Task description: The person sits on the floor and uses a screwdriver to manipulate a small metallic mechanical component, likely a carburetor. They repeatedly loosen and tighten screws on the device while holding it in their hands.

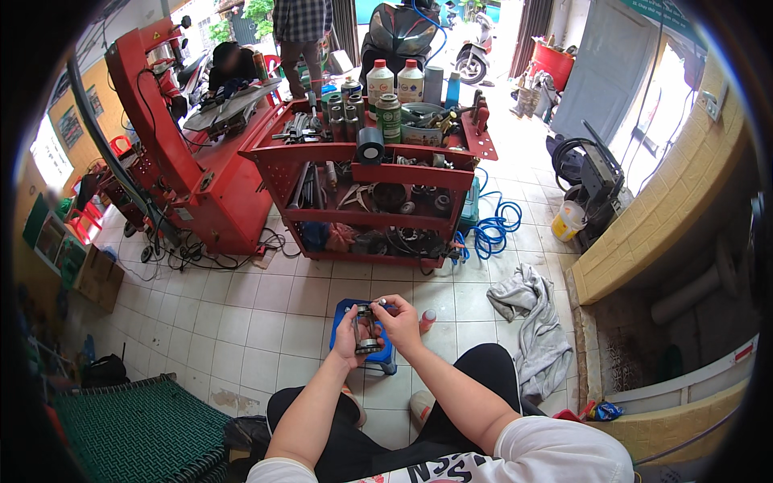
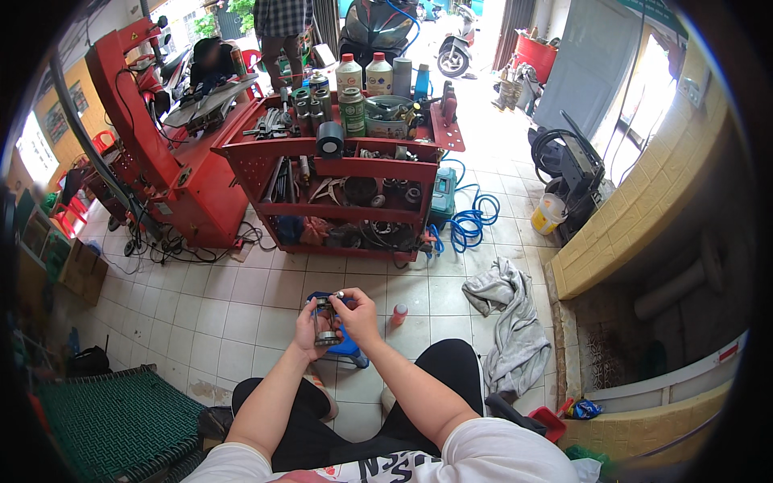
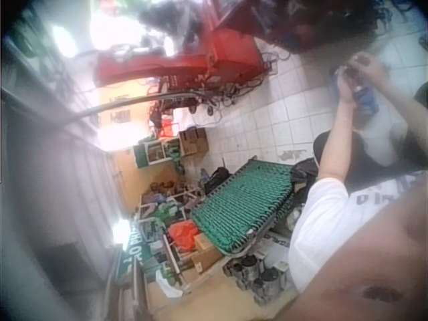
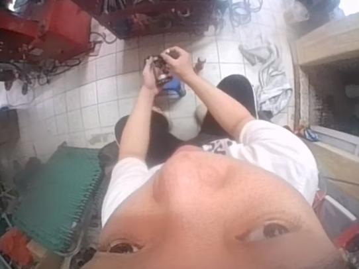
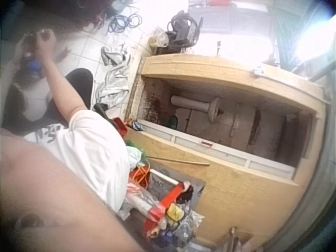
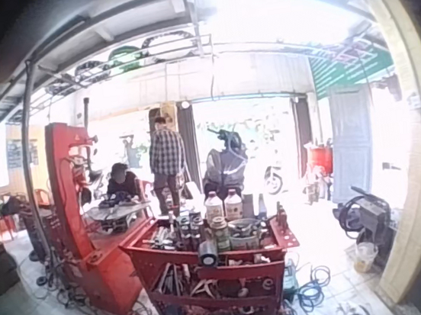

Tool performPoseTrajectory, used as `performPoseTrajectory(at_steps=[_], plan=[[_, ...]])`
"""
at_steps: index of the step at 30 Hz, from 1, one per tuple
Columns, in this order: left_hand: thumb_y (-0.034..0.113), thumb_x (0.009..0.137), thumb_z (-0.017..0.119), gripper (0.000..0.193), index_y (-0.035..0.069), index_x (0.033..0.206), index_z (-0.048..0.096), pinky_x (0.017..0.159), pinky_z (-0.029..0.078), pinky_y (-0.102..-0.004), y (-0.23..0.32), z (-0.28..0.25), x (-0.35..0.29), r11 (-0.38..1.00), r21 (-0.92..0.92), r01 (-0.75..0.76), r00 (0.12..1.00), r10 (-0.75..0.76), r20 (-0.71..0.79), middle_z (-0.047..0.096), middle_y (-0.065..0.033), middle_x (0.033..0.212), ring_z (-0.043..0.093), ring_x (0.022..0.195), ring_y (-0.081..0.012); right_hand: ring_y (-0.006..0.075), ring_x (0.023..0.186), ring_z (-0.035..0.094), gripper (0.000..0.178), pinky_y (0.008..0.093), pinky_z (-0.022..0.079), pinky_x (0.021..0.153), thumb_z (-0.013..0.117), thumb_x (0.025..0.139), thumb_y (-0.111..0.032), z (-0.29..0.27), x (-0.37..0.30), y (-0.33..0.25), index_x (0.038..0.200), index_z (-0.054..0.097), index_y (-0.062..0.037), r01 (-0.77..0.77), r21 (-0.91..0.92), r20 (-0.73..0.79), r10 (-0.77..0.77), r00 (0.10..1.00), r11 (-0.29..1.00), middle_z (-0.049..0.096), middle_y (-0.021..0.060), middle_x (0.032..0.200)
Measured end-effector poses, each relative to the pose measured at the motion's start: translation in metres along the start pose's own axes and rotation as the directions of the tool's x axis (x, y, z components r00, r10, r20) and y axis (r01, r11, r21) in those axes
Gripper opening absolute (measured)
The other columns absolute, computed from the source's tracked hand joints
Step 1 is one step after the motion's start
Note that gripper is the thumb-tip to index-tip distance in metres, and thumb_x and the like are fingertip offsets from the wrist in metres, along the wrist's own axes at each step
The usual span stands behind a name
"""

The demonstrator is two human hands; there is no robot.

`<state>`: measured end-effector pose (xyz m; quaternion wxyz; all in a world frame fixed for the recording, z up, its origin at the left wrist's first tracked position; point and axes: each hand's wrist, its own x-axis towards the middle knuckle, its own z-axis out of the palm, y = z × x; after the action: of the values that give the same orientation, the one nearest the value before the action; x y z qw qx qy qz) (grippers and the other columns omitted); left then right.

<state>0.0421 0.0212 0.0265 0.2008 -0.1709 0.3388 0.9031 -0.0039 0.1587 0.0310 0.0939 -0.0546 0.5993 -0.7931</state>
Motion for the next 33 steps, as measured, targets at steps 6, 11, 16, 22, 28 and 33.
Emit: performPoseTrajectory(at_steps=[6, 11, 16, 22, 28, 33], plan=[[0.070, 0.092, 0.044, 0.060, 0.013, 0.104, 0.057, 0.066, 0.052, -0.0358, 0.001, -0.003, 0.000, 0.999, -0.049, 0.014, 1.000, -0.012, 0.024, 0.061, -0.0024, 0.079, 0.062, 0.064, -0.0200, 0.0065, 0.068, 0.060, 0.015, 0.0206, 0.047, 0.058, 0.067, 0.096, -0.006, 0.000, -0.003, -0.008, 0.110, 0.067, -0.0020, -0.076, 0.053, 0.108, 0.070, 0.992, 0.996, 0.069, 0.0029, 0.089], [0.069, 0.093, 0.045, 0.058, 0.013, 0.102, 0.058, 0.066, 0.052, -0.0373, 0.001, 0.001, -0.001, 0.999, -0.036, 0.000, 1.000, 0.000, -0.006, 0.061, -0.0031, 0.079, 0.062, 0.064, -0.0209, 0.0064, 0.067, 0.061, 0.016, 0.0209, 0.046, 0.056, 0.070, 0.095, -0.009, 0.006, -0.001, -0.011, 0.108, 0.067, -0.0023, 0.004, 0.172, 0.023, -0.008, 1.000, 0.985, 0.069, 0.0024, 0.091], [0.068, 0.093, 0.046, 0.059, 0.011, 0.103, 0.059, 0.067, 0.053, -0.0387, -0.001, -0.003, 0.000, 1.000, 0.008, -0.023, 1.000, 0.023, -0.016, 0.060, -0.0049, 0.078, 0.062, 0.064, -0.0218, 0.0083, 0.073, 0.065, 0.017, 0.0218, 0.049, 0.060, 0.076, 0.091, -0.014, 0.000, 0.002, -0.008, 0.100, 0.066, -0.0026, -0.078, 0.000, -0.020, 0.078, 0.997, 0.997, 0.071, 0.0030, 0.092], [0.067, 0.093, 0.046, 0.061, 0.009, 0.106, 0.059, 0.065, 0.053, -0.0378, -0.001, -0.003, 0.002, 0.998, 0.016, -0.054, 0.998, 0.055, -0.026, 0.061, -0.0055, 0.079, 0.063, 0.065, -0.0222, 0.0095, 0.078, 0.067, 0.016, 0.0221, 0.051, 0.063, 0.074, 0.093, -0.012, 0.000, 0.003, -0.001, 0.102, 0.066, -0.0019, -0.037, -0.004, -0.010, 0.037, 0.999, 0.999, 0.071, 0.0043, 0.091], [0.066, 0.094, 0.046, 0.059, 0.009, 0.107, 0.058, 0.065, 0.053, -0.0366, -0.001, -0.002, 0.003, 0.997, 0.016, -0.075, 0.997, 0.075, -0.027, 0.061, -0.0051, 0.079, 0.063, 0.065, -0.0218, 0.0090, 0.075, 0.066, 0.017, 0.0215, 0.050, 0.059, 0.072, 0.094, -0.011, 0.001, 0.000, -0.004, 0.108, 0.067, -0.0028, -0.083, 0.106, 0.060, 0.077, 0.995, 0.991, 0.070, 0.0042, 0.089], [0.066, 0.094, 0.045, 0.059, 0.009, 0.106, 0.059, 0.065, 0.053, -0.0364, -0.002, -0.004, 0.003, 0.994, 0.097, -0.054, 0.997, 0.060, -0.054, 0.062, -0.0047, 0.081, 0.063, 0.065, -0.0212, 0.0076, 0.063, 0.060, 0.016, 0.0212, 0.045, 0.053, 0.073, 0.093, -0.011, 0.000, 0.000, -0.005, 0.106, 0.067, -0.0034, -0.096, -0.040, 0.044, 0.098, 0.994, 0.995, 0.069, 0.0034, 0.082]])
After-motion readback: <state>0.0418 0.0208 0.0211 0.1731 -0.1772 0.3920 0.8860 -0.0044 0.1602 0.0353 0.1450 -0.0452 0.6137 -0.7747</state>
